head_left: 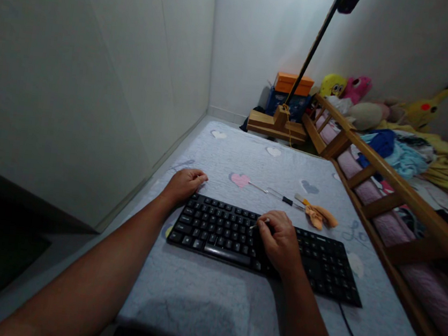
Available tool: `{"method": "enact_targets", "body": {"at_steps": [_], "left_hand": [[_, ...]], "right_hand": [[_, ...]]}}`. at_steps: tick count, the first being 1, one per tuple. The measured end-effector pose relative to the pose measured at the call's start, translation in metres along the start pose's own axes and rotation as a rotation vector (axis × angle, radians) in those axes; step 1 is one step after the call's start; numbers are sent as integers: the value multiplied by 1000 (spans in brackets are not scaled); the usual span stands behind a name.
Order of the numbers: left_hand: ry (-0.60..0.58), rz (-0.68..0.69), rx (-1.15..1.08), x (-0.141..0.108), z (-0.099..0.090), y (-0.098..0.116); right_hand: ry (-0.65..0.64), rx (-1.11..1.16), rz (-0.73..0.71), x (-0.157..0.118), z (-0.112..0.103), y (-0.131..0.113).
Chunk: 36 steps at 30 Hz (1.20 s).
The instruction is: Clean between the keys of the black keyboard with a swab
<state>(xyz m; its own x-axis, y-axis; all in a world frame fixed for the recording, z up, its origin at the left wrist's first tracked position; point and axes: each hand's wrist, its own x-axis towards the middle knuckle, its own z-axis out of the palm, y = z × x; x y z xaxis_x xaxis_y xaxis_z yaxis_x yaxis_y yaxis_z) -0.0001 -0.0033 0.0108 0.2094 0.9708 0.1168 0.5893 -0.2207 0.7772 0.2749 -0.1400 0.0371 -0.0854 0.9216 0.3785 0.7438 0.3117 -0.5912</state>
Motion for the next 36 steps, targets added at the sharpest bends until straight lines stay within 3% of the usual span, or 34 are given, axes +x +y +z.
{"method": "enact_targets", "body": {"at_steps": [36], "left_hand": [[-10,-12,-7,-1,-1,1]], "right_hand": [[80,-82,79,2,-7,4]]}}
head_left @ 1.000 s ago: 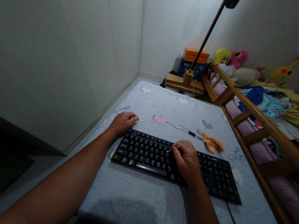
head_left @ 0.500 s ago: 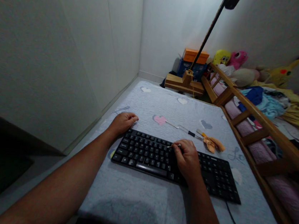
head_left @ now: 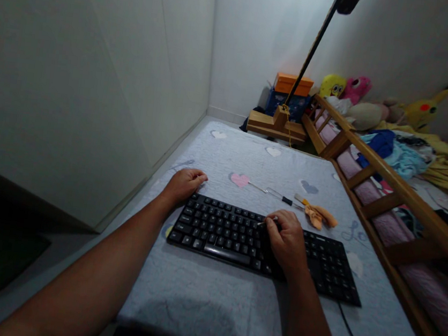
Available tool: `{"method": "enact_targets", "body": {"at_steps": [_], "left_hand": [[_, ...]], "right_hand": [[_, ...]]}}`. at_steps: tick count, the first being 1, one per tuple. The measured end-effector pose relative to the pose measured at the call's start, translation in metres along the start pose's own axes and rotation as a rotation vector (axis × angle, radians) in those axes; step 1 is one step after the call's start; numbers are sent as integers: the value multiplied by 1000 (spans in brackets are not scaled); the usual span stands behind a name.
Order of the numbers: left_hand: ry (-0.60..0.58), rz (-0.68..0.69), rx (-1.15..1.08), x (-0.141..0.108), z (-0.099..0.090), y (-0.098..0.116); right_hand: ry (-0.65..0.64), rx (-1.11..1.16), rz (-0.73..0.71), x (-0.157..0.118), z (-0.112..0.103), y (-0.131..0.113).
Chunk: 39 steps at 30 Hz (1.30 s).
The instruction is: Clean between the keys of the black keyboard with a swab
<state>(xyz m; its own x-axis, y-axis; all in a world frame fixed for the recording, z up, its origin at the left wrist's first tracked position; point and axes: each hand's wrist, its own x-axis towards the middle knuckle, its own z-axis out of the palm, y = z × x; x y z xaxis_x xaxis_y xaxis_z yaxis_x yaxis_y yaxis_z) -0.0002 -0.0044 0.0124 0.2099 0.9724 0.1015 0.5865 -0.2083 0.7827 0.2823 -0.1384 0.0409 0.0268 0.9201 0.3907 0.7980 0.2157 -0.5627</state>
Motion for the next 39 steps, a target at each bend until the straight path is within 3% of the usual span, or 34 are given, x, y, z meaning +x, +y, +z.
{"method": "enact_targets", "body": {"at_steps": [11,24,39], "left_hand": [[17,4,10,1,1,-3],[19,1,2,0,1,-3],[10,15,10,0,1,-2]], "right_hand": [[-61,10,2,-1,-1,-1],[7,-15,1,0,1,0],[-81,-60,-62,-9,-5,-5]]}}
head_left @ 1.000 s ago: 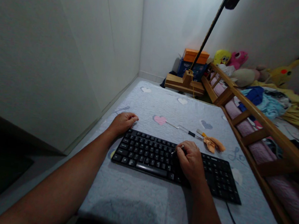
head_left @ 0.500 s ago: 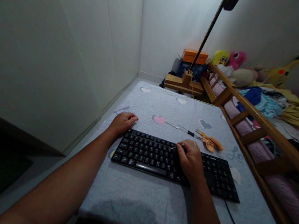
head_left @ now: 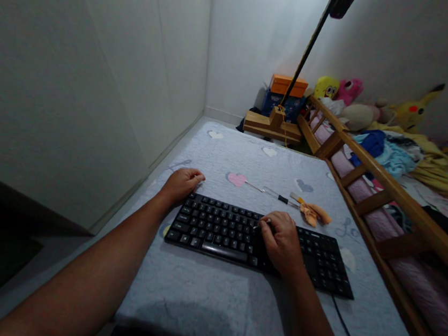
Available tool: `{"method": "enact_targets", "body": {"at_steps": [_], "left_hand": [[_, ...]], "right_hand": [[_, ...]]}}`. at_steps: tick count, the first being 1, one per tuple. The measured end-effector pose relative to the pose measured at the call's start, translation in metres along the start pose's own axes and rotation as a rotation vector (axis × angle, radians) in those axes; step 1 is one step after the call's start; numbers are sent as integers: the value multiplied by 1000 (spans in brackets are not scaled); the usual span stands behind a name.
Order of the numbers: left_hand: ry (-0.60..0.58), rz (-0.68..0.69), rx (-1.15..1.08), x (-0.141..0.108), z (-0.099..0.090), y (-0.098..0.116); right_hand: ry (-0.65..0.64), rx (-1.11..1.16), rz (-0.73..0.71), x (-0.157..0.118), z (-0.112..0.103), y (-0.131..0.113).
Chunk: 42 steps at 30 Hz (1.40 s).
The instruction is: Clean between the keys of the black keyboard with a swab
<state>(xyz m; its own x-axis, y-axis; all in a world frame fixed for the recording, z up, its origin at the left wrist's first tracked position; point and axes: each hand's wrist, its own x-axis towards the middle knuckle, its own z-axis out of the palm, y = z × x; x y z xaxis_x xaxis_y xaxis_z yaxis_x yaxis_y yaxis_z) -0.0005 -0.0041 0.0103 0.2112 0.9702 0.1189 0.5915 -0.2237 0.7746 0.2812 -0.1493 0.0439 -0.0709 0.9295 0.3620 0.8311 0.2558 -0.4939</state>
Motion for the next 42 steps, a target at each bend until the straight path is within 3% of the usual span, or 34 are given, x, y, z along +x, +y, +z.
{"method": "enact_targets", "body": {"at_steps": [19,42], "left_hand": [[-10,-28,-13,0,2,1],[-8,-44,-9,0,2,4]], "right_hand": [[31,155,-17,-1,6,3],[6,138,58,-3,-4,10]]}}
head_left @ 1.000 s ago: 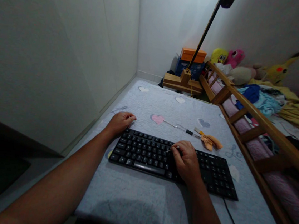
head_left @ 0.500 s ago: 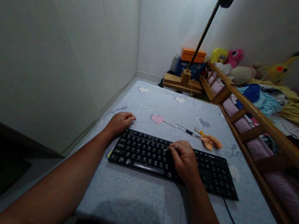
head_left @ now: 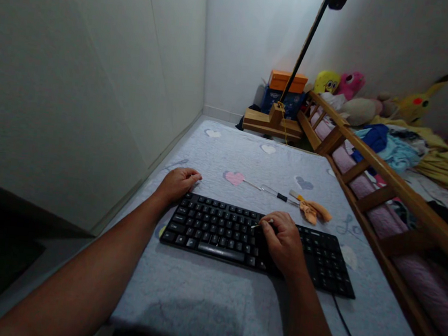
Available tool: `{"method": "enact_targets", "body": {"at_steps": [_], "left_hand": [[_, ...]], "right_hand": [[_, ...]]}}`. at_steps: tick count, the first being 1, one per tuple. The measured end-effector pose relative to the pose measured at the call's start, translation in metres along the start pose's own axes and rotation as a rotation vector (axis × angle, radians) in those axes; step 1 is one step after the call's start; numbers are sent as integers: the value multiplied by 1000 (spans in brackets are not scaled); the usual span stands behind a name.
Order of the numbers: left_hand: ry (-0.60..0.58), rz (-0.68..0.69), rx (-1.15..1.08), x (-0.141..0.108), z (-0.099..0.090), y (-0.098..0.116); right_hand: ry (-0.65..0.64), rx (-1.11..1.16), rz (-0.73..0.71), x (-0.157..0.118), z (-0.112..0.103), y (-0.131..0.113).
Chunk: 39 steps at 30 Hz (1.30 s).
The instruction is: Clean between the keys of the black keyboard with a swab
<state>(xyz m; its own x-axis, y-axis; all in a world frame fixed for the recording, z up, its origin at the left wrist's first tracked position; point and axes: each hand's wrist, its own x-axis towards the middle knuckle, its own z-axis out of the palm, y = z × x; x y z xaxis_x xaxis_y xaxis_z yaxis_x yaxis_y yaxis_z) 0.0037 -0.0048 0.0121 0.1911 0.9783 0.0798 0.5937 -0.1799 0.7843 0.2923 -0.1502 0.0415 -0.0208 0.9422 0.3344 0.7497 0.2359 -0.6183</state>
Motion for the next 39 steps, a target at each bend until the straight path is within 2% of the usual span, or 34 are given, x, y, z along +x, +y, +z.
{"method": "enact_targets", "body": {"at_steps": [22,30,39], "left_hand": [[4,-1,-10,-1,-2,3],[4,8,-21,0,0,-1],[7,-4,-6,-2,-2,5]], "right_hand": [[54,-28,40,-1,-8,9],[45,-3,32,-1,-6,6],[13,24,5,-1,-4,2]]}}
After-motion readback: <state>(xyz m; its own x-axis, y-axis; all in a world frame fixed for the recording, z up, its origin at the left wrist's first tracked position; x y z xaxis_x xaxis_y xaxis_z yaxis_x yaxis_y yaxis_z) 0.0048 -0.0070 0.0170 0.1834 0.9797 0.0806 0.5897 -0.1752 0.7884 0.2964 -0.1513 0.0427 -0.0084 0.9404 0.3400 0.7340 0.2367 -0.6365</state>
